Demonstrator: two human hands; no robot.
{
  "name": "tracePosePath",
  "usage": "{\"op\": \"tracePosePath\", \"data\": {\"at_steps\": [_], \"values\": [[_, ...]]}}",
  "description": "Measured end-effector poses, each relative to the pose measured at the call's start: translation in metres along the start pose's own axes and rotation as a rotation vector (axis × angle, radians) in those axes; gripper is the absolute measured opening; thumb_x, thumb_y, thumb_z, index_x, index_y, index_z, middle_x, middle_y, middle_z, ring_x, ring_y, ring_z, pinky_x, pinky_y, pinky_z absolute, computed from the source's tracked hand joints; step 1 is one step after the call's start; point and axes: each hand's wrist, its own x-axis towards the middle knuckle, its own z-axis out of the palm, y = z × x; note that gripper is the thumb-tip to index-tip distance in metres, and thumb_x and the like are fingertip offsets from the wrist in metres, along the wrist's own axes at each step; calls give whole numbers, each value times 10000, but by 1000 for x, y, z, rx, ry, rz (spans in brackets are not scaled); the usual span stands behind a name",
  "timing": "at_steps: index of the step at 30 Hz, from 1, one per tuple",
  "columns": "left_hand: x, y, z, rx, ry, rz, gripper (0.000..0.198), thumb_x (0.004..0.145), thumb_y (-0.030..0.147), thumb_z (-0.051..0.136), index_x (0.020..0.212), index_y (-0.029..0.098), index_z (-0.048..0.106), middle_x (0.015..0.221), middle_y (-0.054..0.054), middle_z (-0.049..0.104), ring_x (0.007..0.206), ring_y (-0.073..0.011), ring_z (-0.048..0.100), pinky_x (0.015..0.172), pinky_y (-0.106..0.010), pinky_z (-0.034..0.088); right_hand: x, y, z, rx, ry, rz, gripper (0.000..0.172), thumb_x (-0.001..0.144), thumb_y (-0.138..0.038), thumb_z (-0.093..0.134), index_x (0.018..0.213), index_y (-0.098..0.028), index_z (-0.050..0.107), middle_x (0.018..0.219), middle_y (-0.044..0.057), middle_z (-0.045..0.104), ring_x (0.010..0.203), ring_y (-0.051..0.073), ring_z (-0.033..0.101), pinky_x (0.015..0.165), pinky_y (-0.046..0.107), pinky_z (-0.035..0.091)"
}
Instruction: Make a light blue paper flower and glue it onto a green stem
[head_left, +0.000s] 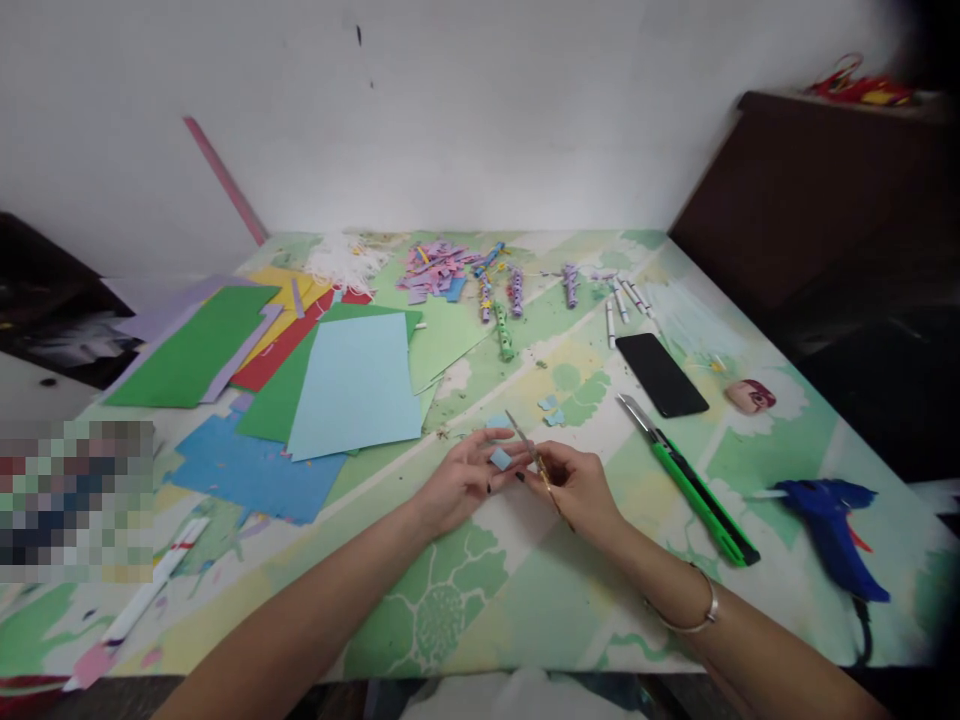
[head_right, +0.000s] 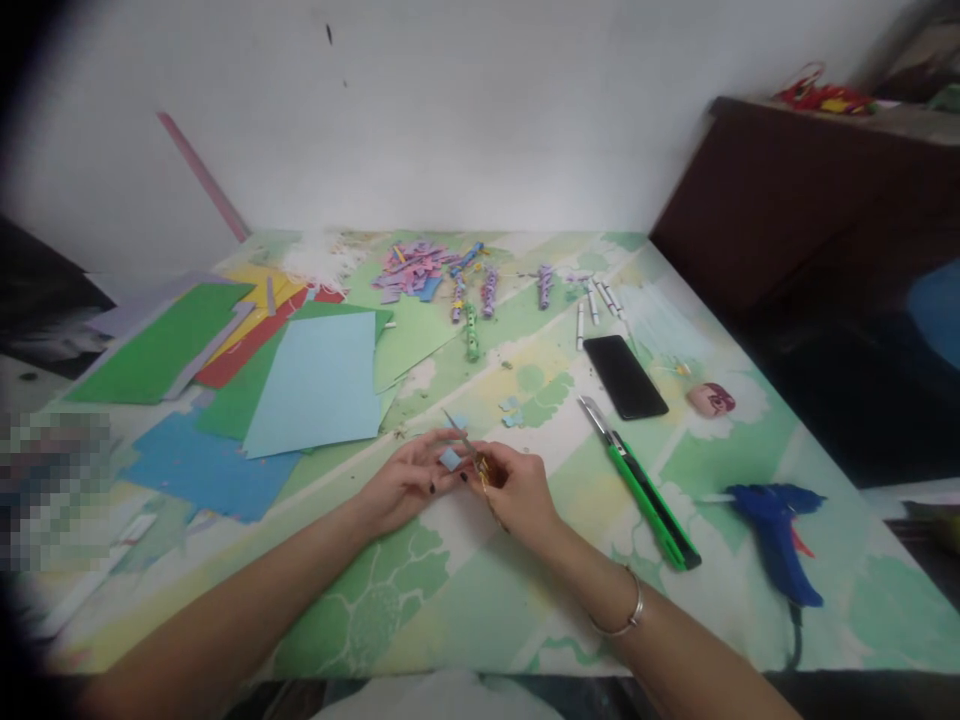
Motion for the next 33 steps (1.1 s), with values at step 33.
{"op": "tracePosePath", "data": {"at_steps": [33], "values": [[-2,-4,6,314,65,-93,264,725,195,662,966,125,580,906,-110,665,775,-177,643,755,-331,474,7,0,0,263,38,283,146,666,-285,615,691,-142,600,429,-59,462,345,56,355,346,178,285]]}}
